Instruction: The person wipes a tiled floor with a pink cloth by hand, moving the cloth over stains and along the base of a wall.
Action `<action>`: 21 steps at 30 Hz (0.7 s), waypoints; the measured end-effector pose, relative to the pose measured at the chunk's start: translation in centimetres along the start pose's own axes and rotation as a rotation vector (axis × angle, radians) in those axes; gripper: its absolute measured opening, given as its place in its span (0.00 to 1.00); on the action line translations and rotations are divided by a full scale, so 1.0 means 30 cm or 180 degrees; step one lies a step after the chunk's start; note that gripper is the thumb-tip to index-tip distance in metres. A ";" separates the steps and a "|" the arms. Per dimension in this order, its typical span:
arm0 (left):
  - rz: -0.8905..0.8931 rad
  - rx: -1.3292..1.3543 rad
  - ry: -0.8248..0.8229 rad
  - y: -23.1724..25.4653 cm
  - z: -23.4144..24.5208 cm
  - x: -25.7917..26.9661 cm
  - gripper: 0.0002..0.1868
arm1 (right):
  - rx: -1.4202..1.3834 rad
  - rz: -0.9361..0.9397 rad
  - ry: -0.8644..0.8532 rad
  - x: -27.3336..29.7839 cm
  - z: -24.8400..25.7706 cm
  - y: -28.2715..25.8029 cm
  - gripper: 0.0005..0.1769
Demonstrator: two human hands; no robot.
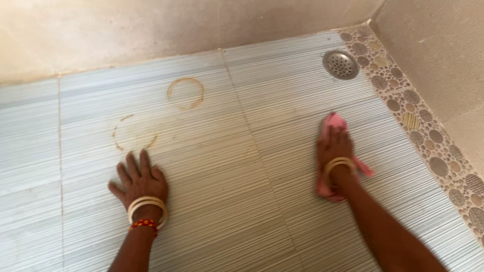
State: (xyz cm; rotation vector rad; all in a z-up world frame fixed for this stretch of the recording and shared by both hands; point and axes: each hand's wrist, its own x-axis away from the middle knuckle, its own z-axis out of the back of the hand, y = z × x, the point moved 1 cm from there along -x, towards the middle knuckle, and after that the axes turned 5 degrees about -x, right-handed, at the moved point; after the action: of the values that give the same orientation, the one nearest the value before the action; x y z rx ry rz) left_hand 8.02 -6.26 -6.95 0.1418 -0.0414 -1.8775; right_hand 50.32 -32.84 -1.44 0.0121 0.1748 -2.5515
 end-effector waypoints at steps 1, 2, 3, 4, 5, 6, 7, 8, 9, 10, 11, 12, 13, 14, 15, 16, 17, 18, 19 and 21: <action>0.0123 -0.0133 0.0184 0.054 -0.022 -0.004 0.35 | -0.0047 0.0125 0.0031 0.014 -0.009 -0.036 0.34; 0.0255 -0.0266 0.0373 0.093 -0.027 -0.012 0.36 | -0.0144 0.0352 0.0055 0.034 -0.026 -0.107 0.34; 0.0183 -0.0262 0.0140 0.162 -0.036 -0.003 0.36 | -0.0261 0.0641 0.0041 0.068 -0.044 -0.194 0.34; 0.0116 -0.0252 -0.0099 0.273 -0.049 0.025 0.35 | -0.0371 0.0961 0.0011 0.101 -0.057 -0.282 0.34; -0.0131 -0.0220 -0.0336 0.387 -0.050 0.056 0.34 | -0.0457 0.1271 -0.0097 0.128 -0.069 -0.370 0.34; -0.0376 -0.0204 -0.0582 0.493 -0.040 0.088 0.33 | -0.0510 0.1567 -0.0224 0.153 -0.080 -0.446 0.34; -0.0552 -0.0065 -0.0772 0.591 -0.024 0.111 0.34 | -0.0518 0.1808 -0.0334 0.162 -0.087 -0.493 0.34; -0.0737 0.0060 -0.0998 0.652 -0.006 0.140 0.35 | -0.0510 0.1870 -0.0397 0.163 -0.094 -0.497 0.34; -0.0718 0.0086 -0.0957 0.670 0.018 0.148 0.35 | -0.0504 0.1849 -0.0430 0.141 -0.101 -0.473 0.34; -0.0672 0.0126 -0.0907 0.684 0.042 0.151 0.34 | -0.0498 0.1807 -0.0434 0.099 -0.105 -0.429 0.34; -0.0625 0.0165 -0.0856 0.692 0.064 0.157 0.33 | -0.0498 0.1605 -0.0368 0.045 -0.103 -0.360 0.34; -0.0627 0.0103 -0.0975 0.693 0.085 0.153 0.33 | -0.0485 0.1377 -0.0296 -0.016 -0.100 -0.294 0.34; -0.0626 0.0042 -0.1095 0.692 0.105 0.148 0.34 | -0.0428 0.1092 -0.0213 -0.076 -0.090 -0.218 0.34; -0.0625 0.0010 -0.1221 0.701 0.120 0.145 0.34 | -0.0328 0.0821 -0.0147 -0.134 -0.074 -0.140 0.34; -0.0623 -0.0009 -0.1319 0.708 0.132 0.143 0.34 | -0.0233 0.0574 -0.0102 -0.174 -0.056 -0.071 0.34; -0.0609 -0.0029 -0.1418 0.710 0.144 0.142 0.34 | -0.0125 0.0360 -0.0075 -0.193 -0.048 -0.031 0.34; -0.0595 -0.0048 -0.1517 0.710 0.154 0.139 0.34 | -0.0077 0.0294 -0.0059 -0.195 -0.052 -0.026 0.34; -0.0634 -0.0117 -0.1545 0.711 0.163 0.134 0.34 | -0.0060 0.0323 -0.0040 -0.175 -0.065 -0.049 0.34; -0.0673 -0.0185 -0.1574 0.708 0.172 0.134 0.34 | -0.0100 0.0460 -0.0023 -0.147 -0.078 -0.094 0.34; -0.0810 -0.0243 -0.1601 0.728 0.178 0.122 0.35 | -0.0260 0.0980 -0.0053 -0.068 -0.097 -0.225 0.34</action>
State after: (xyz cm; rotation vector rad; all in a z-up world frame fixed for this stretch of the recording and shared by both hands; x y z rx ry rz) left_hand 26.94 -16.67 0.25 -0.3970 -0.3076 -2.1236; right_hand 48.22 -25.79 -3.40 -0.0127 0.2503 -2.2354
